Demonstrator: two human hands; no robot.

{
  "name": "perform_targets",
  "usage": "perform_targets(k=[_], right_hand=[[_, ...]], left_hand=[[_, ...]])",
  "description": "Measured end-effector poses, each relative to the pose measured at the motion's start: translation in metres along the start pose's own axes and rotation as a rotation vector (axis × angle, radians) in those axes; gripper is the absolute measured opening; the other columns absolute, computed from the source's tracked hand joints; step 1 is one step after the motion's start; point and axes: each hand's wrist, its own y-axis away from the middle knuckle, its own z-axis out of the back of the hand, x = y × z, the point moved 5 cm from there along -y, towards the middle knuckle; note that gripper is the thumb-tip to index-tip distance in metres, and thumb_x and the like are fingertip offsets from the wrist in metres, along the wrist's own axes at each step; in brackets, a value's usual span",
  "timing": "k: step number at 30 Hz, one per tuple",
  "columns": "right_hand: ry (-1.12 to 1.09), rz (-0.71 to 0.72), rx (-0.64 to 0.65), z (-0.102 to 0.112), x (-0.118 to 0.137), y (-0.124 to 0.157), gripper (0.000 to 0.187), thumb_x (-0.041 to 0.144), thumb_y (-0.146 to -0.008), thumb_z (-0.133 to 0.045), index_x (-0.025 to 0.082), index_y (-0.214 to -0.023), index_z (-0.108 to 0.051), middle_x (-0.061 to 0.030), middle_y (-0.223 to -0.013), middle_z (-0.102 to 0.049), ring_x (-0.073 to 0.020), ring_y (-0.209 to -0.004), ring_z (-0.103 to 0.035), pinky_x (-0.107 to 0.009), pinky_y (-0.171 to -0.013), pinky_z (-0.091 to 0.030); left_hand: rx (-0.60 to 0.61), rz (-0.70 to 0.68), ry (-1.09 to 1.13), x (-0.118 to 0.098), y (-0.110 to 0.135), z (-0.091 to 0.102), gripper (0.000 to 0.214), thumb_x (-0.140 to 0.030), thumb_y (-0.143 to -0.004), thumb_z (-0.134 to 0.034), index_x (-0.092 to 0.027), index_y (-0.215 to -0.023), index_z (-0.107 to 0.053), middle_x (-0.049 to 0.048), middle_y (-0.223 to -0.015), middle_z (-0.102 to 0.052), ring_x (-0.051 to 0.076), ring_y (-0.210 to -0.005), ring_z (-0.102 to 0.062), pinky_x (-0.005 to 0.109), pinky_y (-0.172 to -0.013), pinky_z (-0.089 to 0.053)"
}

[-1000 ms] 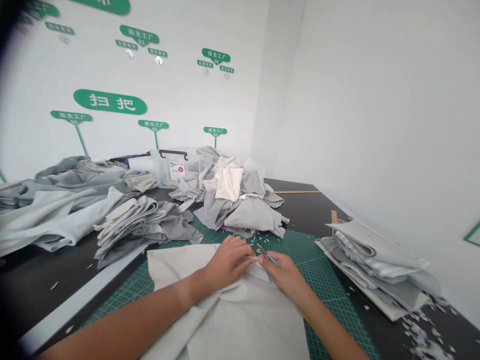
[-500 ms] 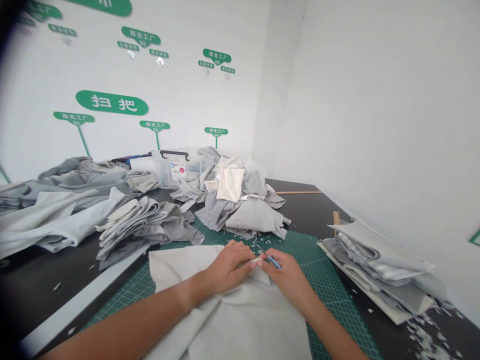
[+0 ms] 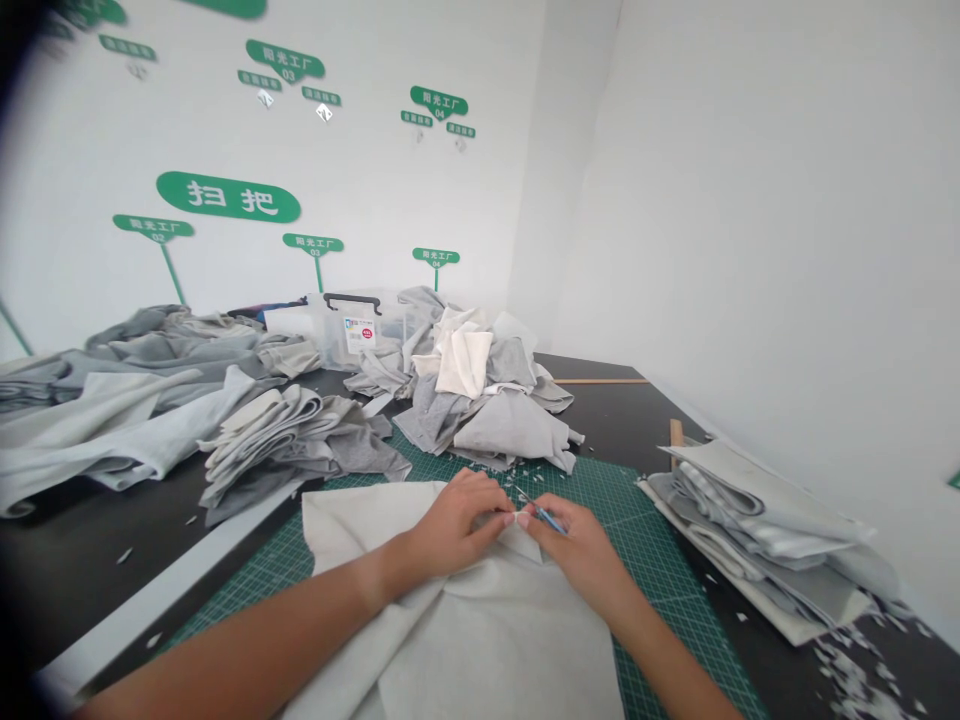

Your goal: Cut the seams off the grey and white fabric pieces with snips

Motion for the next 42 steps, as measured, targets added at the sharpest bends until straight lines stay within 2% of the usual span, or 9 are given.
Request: perform_targets(k=[4,10,17,21,26,30,37,42], right_hand=[[-0.028,-0.044,0.023,-0.002,0.002,0.002,0.043,0.058,-0.09,-0.058,0.018,-0.077,-0.067,-0.0028,-0.074,-0.059,-0.0177,-0.072,-0.051,-0.025,-0.064,-0.039],[-0.027,0.013,0.01,0.0,0.002,0.002,0.041,0.056,-0.092,-0.057,0.018,-0.085,-0.07,-0.0033,-0.085,-0.064,-0.0195,-0.081,-0.054,-0.026,-0.072,-0.042],[0.025,-0.002,-0.027,0.005,-0.008,-0.002,0.038,0.054,-0.091,-0.06,0.018,-0.087,-0.071,-0.0024,-0.085,-0.065,-0.0205,-0.083,-0.056,-0.026,-0.075,-0.042],[0.06,0.002,-0.044,0.005,-0.012,-0.001,0.035,0.052,-0.093,-0.059,0.018,-0.089,-0.07,-0.0018,-0.084,-0.065,-0.0196,-0.082,-0.055,-0.026,-0.073,-0.04],[0.117,0.05,-0.048,0.002,-0.001,0.005,0.031,0.049,-0.094,-0.059,0.02,-0.089,-0.068,0.0004,-0.082,-0.063,-0.0176,-0.079,-0.053,-0.025,-0.07,-0.039],[0.187,0.069,-0.074,0.002,0.004,0.009,0.029,0.048,-0.095,-0.058,0.021,-0.09,-0.068,0.0011,-0.083,-0.065,-0.0176,-0.078,-0.056,-0.026,-0.07,-0.04],[0.197,0.094,-0.116,0.002,-0.006,0.007,0.029,0.05,-0.095,-0.057,0.023,-0.094,-0.068,0.0006,-0.092,-0.069,-0.02,-0.087,-0.061,-0.027,-0.075,-0.042],[0.197,0.075,-0.127,-0.001,-0.01,0.007,0.028,0.049,-0.094,-0.057,0.023,-0.092,-0.069,0.0008,-0.093,-0.07,-0.0199,-0.087,-0.062,-0.027,-0.075,-0.043]], left_hand=[[-0.042,0.003,-0.019,-0.004,0.0,0.005,0.018,-0.032,-0.098,-0.05,-0.024,-0.097,-0.067,0.0031,-0.089,-0.068,0.02,-0.091,-0.057,0.036,-0.084,-0.035],[-0.073,0.006,-0.017,-0.005,-0.002,0.006,0.019,-0.032,-0.098,-0.052,-0.024,-0.093,-0.068,0.004,-0.088,-0.068,0.021,-0.09,-0.056,0.037,-0.084,-0.035],[-0.066,0.039,-0.005,0.0,-0.004,0.004,0.013,-0.03,-0.096,-0.056,-0.025,-0.097,-0.067,0.0023,-0.09,-0.068,0.02,-0.091,-0.055,0.036,-0.084,-0.034],[-0.037,0.048,0.036,0.002,-0.003,0.0,0.016,-0.033,-0.097,-0.056,-0.024,-0.1,-0.068,0.002,-0.09,-0.069,0.019,-0.089,-0.056,0.035,-0.084,-0.034],[-0.024,0.067,0.106,0.002,-0.002,-0.003,0.02,-0.034,-0.099,-0.053,-0.024,-0.096,-0.071,0.0009,-0.088,-0.07,0.018,-0.087,-0.058,0.033,-0.083,-0.034],[-0.071,0.078,0.133,0.001,-0.001,-0.002,0.016,-0.03,-0.097,-0.057,-0.023,-0.094,-0.072,0.0009,-0.09,-0.072,0.019,-0.089,-0.059,0.032,-0.084,-0.034],[-0.155,0.142,0.205,0.008,-0.001,-0.002,0.012,-0.031,-0.092,-0.065,-0.022,-0.091,-0.071,0.001,-0.089,-0.072,0.018,-0.089,-0.061,0.03,-0.085,-0.036],[-0.127,0.165,0.244,0.01,-0.001,-0.007,0.014,-0.034,-0.091,-0.065,-0.022,-0.092,-0.072,0.0007,-0.087,-0.071,0.018,-0.087,-0.061,0.029,-0.085,-0.038]])
